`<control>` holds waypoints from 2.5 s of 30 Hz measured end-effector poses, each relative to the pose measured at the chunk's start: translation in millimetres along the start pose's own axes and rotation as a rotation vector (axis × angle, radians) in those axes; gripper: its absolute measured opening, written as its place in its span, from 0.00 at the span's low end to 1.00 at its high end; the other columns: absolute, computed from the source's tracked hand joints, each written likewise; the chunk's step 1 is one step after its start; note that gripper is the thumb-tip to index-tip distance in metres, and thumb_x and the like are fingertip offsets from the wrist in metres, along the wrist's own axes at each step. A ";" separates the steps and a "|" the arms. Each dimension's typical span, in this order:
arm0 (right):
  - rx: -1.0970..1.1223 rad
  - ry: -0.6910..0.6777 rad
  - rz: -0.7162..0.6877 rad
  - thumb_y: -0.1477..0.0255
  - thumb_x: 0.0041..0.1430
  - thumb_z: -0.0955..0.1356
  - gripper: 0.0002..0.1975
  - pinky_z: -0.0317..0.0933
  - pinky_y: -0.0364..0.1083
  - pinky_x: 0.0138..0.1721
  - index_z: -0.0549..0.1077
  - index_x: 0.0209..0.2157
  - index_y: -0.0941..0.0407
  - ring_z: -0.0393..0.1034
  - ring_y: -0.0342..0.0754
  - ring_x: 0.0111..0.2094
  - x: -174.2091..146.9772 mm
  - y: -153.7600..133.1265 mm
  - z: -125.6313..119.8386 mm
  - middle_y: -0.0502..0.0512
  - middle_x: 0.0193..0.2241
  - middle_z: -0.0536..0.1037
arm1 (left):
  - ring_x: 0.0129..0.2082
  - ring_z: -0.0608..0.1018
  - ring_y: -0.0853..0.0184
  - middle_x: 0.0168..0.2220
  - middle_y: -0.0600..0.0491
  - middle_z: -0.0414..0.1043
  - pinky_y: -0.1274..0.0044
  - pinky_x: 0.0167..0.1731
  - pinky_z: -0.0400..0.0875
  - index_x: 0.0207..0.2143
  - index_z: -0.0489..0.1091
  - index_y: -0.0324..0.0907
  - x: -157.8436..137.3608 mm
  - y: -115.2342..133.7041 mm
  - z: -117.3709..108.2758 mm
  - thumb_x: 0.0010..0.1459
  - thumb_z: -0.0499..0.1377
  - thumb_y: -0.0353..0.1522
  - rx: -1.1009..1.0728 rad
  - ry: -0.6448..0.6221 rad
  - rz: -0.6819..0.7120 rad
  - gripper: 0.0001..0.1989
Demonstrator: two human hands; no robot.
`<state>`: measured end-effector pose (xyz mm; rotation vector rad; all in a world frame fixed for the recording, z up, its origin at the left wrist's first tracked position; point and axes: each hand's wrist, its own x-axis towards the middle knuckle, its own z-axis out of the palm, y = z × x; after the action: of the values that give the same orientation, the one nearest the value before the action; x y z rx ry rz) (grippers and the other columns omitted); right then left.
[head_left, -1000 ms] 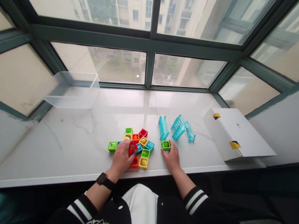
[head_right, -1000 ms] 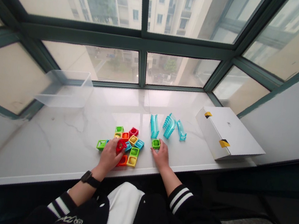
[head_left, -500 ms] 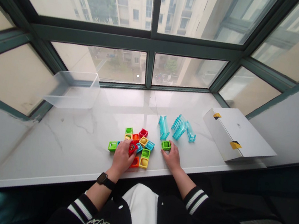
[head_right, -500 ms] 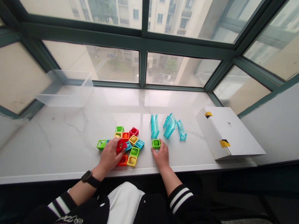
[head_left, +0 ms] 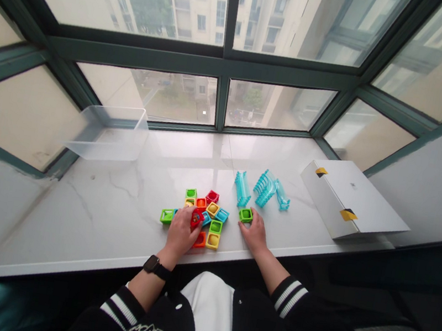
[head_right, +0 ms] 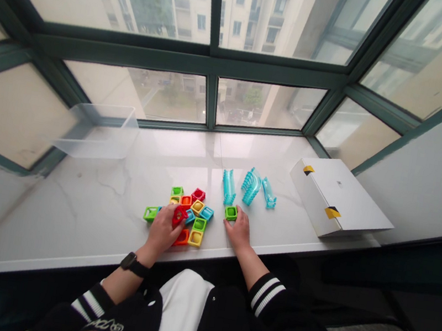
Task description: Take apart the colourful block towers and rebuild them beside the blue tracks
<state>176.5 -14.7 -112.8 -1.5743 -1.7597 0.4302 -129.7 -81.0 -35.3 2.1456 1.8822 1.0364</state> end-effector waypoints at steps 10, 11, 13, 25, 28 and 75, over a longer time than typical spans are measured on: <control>-0.016 0.010 -0.033 0.63 0.61 0.72 0.37 0.66 0.68 0.63 0.63 0.69 0.59 0.70 0.67 0.61 -0.9 0.3 1.5 0.72 0.59 0.75 | 0.58 0.75 0.47 0.57 0.42 0.74 0.54 0.58 0.72 0.65 0.62 0.46 -0.6 -1.9 2.2 0.68 0.60 0.36 -0.011 -0.007 -0.005 0.25; -0.016 0.009 -0.036 0.63 0.62 0.71 0.38 0.66 0.68 0.63 0.63 0.69 0.60 0.70 0.67 0.61 -1.1 0.3 1.5 0.72 0.59 0.75 | 0.58 0.75 0.47 0.57 0.42 0.74 0.54 0.59 0.72 0.65 0.62 0.47 -0.6 -1.7 2.2 0.68 0.60 0.36 -0.011 -0.006 -0.007 0.25; -0.018 0.011 -0.046 0.62 0.62 0.71 0.38 0.66 0.69 0.63 0.62 0.69 0.61 0.70 0.67 0.61 -1.9 0.4 1.5 0.73 0.60 0.75 | 0.58 0.75 0.47 0.57 0.42 0.74 0.54 0.58 0.72 0.65 0.63 0.47 -0.5 -0.9 1.8 0.68 0.60 0.36 -0.011 -0.005 -0.009 0.24; -0.003 0.066 -0.084 0.58 0.65 0.69 0.37 0.66 0.68 0.64 0.61 0.69 0.61 0.70 0.67 0.63 -5.2 3.4 1.9 0.74 0.62 0.74 | 0.58 0.75 0.48 0.58 0.43 0.74 0.54 0.60 0.71 0.65 0.63 0.47 -1.6 -2.7 3.2 0.68 0.60 0.35 -0.012 -0.008 -0.005 0.24; -0.008 0.058 -0.082 0.60 0.65 0.69 0.37 0.66 0.68 0.64 0.61 0.69 0.61 0.70 0.67 0.63 -4.9 4.2 2.2 0.74 0.62 0.73 | 0.58 0.75 0.48 0.58 0.43 0.74 0.55 0.60 0.71 0.64 0.63 0.47 -1.1 -0.7 1.5 0.68 0.60 0.35 -0.014 -0.006 -0.005 0.24; 0.396 -0.390 -0.238 0.74 0.59 0.74 0.23 0.72 0.58 0.57 0.72 0.56 0.51 0.75 0.56 0.52 11.1 -150.7 10.2 0.59 0.51 0.77 | 0.59 0.79 0.49 0.58 0.43 0.79 0.50 0.68 0.62 0.74 0.54 0.46 -3.3 -4.7 3.8 0.69 0.58 0.36 -0.051 -0.028 -0.013 0.34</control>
<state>61.8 -31.6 -15.3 -1.0360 -1.9678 0.9505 -131.6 -81.6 -41.9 2.1059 1.8353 1.0345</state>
